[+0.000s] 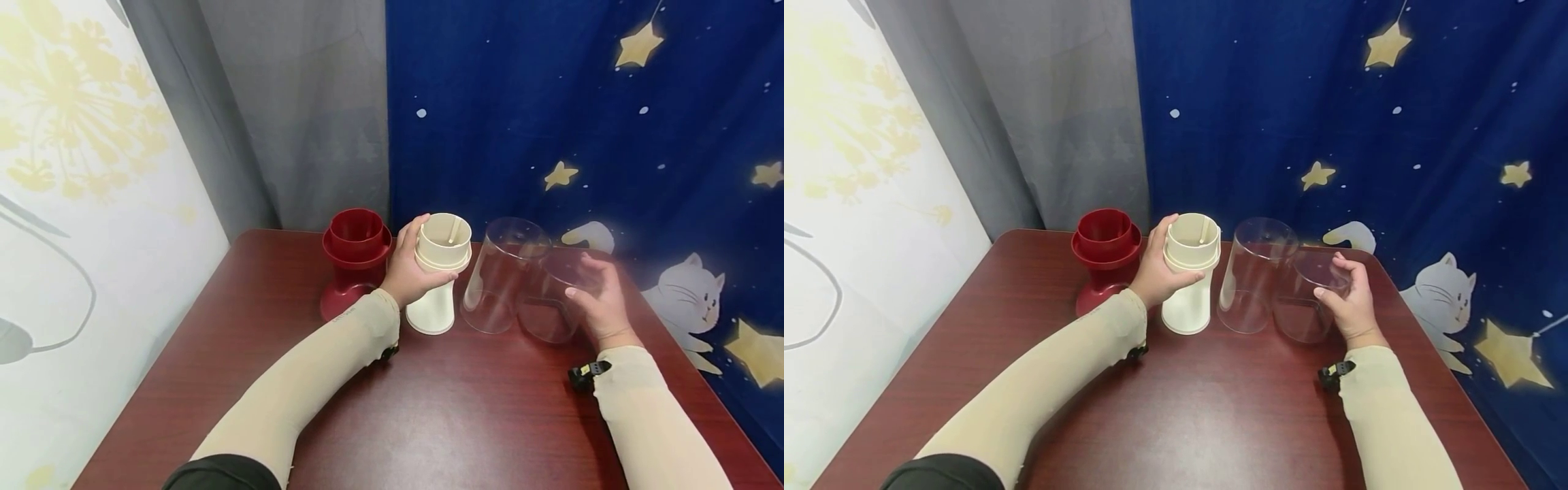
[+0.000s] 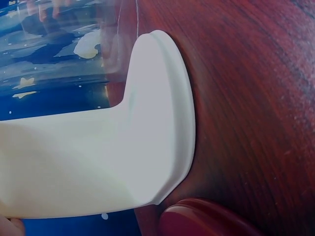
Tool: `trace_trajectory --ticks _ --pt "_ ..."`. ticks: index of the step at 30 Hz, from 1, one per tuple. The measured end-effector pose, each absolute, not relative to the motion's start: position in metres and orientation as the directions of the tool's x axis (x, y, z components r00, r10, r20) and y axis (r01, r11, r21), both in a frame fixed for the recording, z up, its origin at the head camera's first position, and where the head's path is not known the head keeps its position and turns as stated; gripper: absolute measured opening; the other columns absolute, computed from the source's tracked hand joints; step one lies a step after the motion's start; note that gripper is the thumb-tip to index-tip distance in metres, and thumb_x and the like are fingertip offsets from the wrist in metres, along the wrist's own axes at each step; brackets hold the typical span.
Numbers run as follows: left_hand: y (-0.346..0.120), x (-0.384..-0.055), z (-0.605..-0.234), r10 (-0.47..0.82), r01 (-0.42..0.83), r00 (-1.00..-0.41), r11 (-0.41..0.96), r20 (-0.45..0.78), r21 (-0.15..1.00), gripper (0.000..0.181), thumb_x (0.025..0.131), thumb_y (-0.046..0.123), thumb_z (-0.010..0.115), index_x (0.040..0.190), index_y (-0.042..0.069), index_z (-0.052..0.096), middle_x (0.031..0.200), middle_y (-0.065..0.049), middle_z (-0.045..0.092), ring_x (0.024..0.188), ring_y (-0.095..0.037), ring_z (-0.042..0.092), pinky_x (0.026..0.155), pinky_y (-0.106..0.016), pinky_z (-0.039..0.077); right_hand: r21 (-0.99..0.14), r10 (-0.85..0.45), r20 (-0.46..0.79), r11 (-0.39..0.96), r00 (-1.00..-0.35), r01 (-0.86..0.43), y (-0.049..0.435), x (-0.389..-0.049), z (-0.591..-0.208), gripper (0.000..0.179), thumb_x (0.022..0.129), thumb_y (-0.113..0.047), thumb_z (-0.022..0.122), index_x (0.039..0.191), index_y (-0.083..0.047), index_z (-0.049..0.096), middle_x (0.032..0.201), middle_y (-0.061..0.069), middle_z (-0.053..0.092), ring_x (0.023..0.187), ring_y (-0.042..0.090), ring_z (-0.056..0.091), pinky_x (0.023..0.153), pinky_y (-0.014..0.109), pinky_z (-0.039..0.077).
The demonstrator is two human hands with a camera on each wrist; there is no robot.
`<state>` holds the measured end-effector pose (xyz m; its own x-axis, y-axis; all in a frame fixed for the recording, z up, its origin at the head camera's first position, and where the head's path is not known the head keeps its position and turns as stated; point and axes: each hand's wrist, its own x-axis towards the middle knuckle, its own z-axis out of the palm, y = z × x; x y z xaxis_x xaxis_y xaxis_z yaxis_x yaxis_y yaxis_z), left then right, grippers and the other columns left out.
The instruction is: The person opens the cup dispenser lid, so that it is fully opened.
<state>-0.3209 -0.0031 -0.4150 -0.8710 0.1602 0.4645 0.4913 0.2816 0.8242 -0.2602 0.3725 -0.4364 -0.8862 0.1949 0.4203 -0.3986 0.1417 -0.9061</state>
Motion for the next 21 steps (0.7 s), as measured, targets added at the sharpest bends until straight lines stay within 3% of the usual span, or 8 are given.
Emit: trace_trajectory --ticks 8,14,17,21 --pt "-0.0042 -0.3204 -0.414 0.161 0.491 -0.871 0.278 0.464 0.826 0.118 0.064 0.029 0.101 0.159 0.042 0.033 0.162 0.001 0.036 0.135 -0.02 0.051 0.111 -0.044 0.05 -0.898 0.165 0.44 0.096 -0.883 -0.43 0.375 -0.2606 -0.4402 0.063 0.084 0.023 0.059 0.139 -0.008 0.053 0.161 0.009 0.046 0.14 0.01 0.053 0.107 0.015 0.047" --pt "-0.004 -0.3205 -0.4144 0.16 0.486 -0.874 0.284 0.459 0.827 0.118 0.064 0.029 0.101 0.159 0.042 0.033 0.161 0.002 0.037 0.135 -0.02 0.051 0.111 -0.044 0.05 -0.879 0.094 0.477 0.043 -0.874 -0.475 0.3767 -0.2595 -0.4437 0.066 0.081 0.027 0.053 0.139 -0.005 0.05 0.167 0.022 0.031 0.159 0.022 0.031 0.122 0.019 0.032" --pt "-0.0037 -0.3202 -0.4146 0.163 0.484 -0.875 0.281 0.456 0.829 0.118 0.064 0.029 0.101 0.159 0.042 0.033 0.161 0.001 0.037 0.134 -0.02 0.051 0.11 -0.044 0.05 -0.875 0.079 0.483 0.067 -0.872 -0.479 0.3787 -0.258 -0.4458 0.068 0.08 0.028 0.054 0.14 -0.004 0.048 0.168 0.021 0.029 0.16 0.023 0.028 0.122 0.018 0.032" --pt "-0.0029 -0.3194 -0.4143 0.158 0.484 -0.875 0.277 0.457 0.83 0.118 0.064 0.028 0.101 0.159 0.042 0.033 0.161 0.001 0.037 0.134 -0.021 0.051 0.11 -0.045 0.051 -0.875 0.063 0.481 0.099 -0.875 -0.474 0.3819 -0.2558 -0.4467 0.068 0.081 0.028 0.056 0.142 0.0 0.045 0.167 0.01 0.034 0.158 0.02 0.032 0.119 0.017 0.036"
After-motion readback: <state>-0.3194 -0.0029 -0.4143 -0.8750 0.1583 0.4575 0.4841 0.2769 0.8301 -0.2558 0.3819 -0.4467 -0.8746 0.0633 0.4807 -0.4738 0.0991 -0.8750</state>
